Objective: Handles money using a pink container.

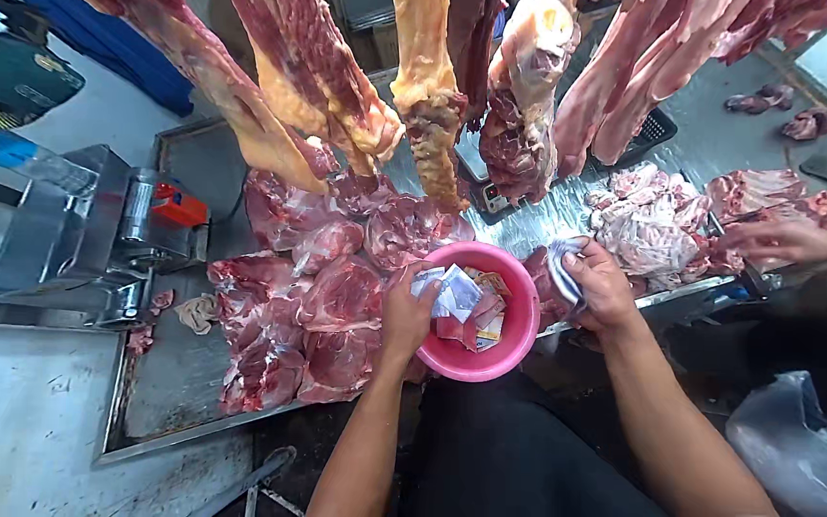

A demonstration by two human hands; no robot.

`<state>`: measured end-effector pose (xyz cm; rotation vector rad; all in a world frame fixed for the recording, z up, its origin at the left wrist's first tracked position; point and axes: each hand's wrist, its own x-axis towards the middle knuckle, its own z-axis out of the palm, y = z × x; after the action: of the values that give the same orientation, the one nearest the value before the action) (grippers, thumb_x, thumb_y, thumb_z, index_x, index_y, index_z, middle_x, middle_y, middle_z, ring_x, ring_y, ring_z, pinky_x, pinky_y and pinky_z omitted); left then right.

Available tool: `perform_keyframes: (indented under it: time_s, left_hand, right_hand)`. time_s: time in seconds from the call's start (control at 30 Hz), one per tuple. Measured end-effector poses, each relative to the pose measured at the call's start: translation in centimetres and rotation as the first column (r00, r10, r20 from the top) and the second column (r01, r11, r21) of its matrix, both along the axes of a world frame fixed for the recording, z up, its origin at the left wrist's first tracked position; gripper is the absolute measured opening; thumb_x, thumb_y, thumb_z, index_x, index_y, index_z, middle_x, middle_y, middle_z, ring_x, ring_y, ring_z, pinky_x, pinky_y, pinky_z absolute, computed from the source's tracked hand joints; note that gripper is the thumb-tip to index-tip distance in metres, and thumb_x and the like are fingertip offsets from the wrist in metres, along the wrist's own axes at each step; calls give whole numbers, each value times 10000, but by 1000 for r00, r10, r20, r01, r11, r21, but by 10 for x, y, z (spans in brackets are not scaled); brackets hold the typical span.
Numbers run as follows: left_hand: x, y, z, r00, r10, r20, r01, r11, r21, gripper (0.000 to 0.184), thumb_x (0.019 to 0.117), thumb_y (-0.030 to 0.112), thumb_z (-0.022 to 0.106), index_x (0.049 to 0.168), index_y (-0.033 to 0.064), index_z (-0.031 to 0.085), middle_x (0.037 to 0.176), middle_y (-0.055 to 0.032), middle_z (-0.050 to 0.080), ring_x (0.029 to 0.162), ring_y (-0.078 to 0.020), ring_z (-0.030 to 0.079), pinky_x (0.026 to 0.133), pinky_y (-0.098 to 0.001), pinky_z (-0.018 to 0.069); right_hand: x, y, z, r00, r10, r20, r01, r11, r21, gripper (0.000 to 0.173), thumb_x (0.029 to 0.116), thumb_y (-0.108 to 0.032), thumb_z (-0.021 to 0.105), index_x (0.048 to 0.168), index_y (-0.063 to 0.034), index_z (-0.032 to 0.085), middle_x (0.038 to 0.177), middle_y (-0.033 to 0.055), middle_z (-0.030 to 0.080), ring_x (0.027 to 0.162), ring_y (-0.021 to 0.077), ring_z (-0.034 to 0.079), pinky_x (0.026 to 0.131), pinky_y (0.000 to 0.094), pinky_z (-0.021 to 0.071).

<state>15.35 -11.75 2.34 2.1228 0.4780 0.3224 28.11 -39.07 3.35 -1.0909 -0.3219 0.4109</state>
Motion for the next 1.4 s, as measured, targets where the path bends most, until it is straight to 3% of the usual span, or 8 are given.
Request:
perform_keyframes:
  time_s: [0.13, 0.47, 0.53, 0.7, 0.83, 1.03, 1.2, 1.4]
  left_hand:
    - [7, -8, 20, 995, -102, 6, 102, 993, -60, 326, 921, 289, 771, 1237, 268, 696, 1108, 52, 746, 959, -95, 719, 865, -438, 619]
    - [8, -25, 28, 957, -223, 187, 290, 795, -533, 499, 884, 48, 755, 1359, 122, 619, 1164, -137, 721, 982, -274, 728, 840, -457, 640]
    - [8, -26, 28, 963, -195, 186, 263, 828, -495, 472, 880, 59, 775, 1327, 130, 637, 1142, -112, 729, 971, -251, 730, 836, -444, 643]
    - [9, -25, 34, 957, -207, 205, 282, 836, -472, 546, 851, 59, 811, 1355, 166, 631, 1173, -93, 723, 974, -250, 731, 827, -442, 649]
    - [2, -26, 34, 960, -212, 182, 277, 803, -528, 606, 845, 51, 806, 1398, 208, 614, 1204, -102, 714, 975, -272, 733, 827, -459, 652]
    - [2, -43, 4, 963, -268, -35, 235, 896, -377, 555, 840, 144, 801, 1359, 223, 620, 1207, -27, 712, 1020, -158, 718, 894, -427, 627]
    - [10, -25, 14, 994, -101, -33, 93, 980, -176, 346, 1018, 188, 618, 1362, 200, 592, 1178, -35, 716, 986, -173, 718, 864, -477, 612]
    - [5, -59, 39, 973, -196, 124, 229, 898, -376, 274, 1061, 121, 416, 1234, 112, 629, 1090, -41, 703, 952, -155, 690, 830, -387, 598]
  right_hand:
    - [-24, 28, 10, 950, 176, 259, -95, 950, -299, 150, 973, -86, 640, 1092, -14, 698, 1203, 132, 721, 1066, 235, 706, 913, 420, 610]
    - [-39, 52, -10, 988, -97, 121, 116, 979, -165, 117, 902, -8, 730, 1007, 13, 684, 982, 140, 734, 854, 203, 712, 777, 364, 621]
    - [-39, 46, -10, 992, 49, 119, -30, 987, -156, 130, 923, -29, 703, 1036, 29, 673, 1208, 192, 711, 1090, 271, 706, 918, 411, 611]
    - [-50, 56, -4, 990, -118, 81, 134, 964, -228, 107, 882, -4, 750, 969, 16, 692, 866, 122, 738, 758, 177, 708, 734, 349, 622]
    - [-42, 56, -10, 938, -346, -29, 342, 935, -97, 151, 857, 40, 756, 975, -5, 672, 847, 122, 718, 733, 184, 691, 718, 378, 618]
    - [-37, 43, -6, 964, -264, 32, 257, 956, 142, 187, 852, 47, 761, 973, -84, 707, 915, 72, 715, 809, 157, 696, 783, 368, 621]
    - [-48, 35, 11, 990, -98, 106, 91, 993, 75, 148, 880, 6, 758, 1006, -50, 703, 944, 98, 712, 822, 167, 698, 793, 376, 625]
    - [-62, 66, 1, 972, -234, 37, 237, 966, -102, 308, 883, 64, 711, 1173, 5, 629, 1001, 153, 717, 876, 228, 713, 802, 400, 628]
